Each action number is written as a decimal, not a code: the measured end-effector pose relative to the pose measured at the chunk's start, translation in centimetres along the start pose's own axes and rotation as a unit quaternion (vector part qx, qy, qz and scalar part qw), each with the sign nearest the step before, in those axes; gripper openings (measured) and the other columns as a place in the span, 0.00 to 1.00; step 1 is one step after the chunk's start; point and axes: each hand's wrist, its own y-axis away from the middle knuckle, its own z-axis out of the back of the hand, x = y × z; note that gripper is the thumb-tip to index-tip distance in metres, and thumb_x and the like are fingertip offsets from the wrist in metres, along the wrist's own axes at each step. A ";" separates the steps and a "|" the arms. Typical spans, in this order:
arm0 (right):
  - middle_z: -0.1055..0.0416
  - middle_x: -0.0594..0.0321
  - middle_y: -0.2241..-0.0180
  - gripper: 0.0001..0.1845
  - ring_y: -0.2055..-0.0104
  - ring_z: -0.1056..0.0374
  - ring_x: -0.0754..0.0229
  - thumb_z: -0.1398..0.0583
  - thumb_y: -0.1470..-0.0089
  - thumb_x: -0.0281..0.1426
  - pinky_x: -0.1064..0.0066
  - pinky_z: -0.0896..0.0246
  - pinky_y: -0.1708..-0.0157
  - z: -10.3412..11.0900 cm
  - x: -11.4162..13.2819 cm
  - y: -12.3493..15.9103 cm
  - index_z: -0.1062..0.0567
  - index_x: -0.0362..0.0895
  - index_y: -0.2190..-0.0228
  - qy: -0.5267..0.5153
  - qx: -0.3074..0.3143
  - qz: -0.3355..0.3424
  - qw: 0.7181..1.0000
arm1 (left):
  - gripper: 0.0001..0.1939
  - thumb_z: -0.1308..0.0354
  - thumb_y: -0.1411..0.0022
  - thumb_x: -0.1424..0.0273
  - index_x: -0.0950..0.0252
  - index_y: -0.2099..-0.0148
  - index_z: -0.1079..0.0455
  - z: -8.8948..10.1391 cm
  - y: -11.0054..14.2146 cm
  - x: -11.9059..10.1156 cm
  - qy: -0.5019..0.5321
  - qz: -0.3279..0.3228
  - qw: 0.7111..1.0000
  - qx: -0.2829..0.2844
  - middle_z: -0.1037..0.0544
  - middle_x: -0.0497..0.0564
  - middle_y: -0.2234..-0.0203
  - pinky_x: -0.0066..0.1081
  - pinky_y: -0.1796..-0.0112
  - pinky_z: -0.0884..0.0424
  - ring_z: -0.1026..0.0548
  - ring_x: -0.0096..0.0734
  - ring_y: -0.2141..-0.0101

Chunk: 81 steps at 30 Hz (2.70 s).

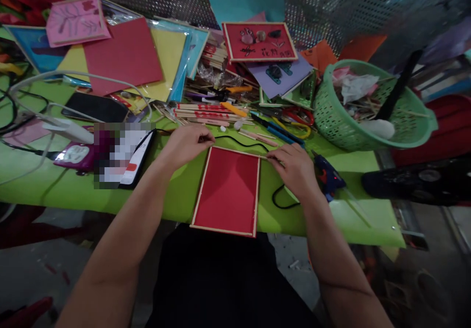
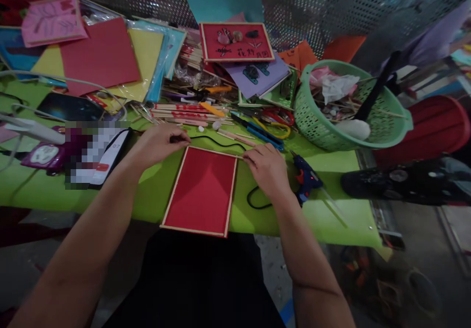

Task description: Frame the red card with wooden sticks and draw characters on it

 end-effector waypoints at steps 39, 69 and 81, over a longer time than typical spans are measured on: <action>0.22 0.56 0.61 0.07 0.57 0.31 0.48 0.40 0.34 0.30 0.56 0.38 0.54 -1.4 0.5 -1.9 0.22 0.47 0.64 -0.044 0.027 -0.022 0.998 | 0.08 0.42 0.41 0.66 0.60 0.65 0.22 -0.9 -0.7 -0.4 -0.096 -0.002 0.995 0.013 0.20 0.53 0.69 0.35 0.66 0.37 0.24 0.44 0.64; 0.25 0.53 0.62 0.08 0.59 0.36 0.48 0.44 0.33 0.28 0.57 0.40 0.58 0.6 1.8 -0.7 0.24 0.43 0.62 0.045 -0.051 -0.014 0.998 | 0.09 0.47 0.31 0.73 0.63 0.62 0.27 -5.3 -2.3 -11.3 -0.129 -0.187 0.973 -0.042 0.18 0.56 0.62 0.44 0.56 0.33 0.22 0.47 0.57; 0.22 0.55 0.59 0.08 0.55 0.31 0.49 0.44 0.32 0.29 0.55 0.38 0.53 0.9 2.4 -0.8 0.24 0.47 0.60 -0.039 -0.020 -0.011 0.999 | 0.08 0.49 0.32 0.74 0.63 0.61 0.28 -5.1 -1.9 -9.7 -0.120 -0.172 0.978 0.001 0.19 0.56 0.64 0.41 0.61 0.34 0.22 0.47 0.61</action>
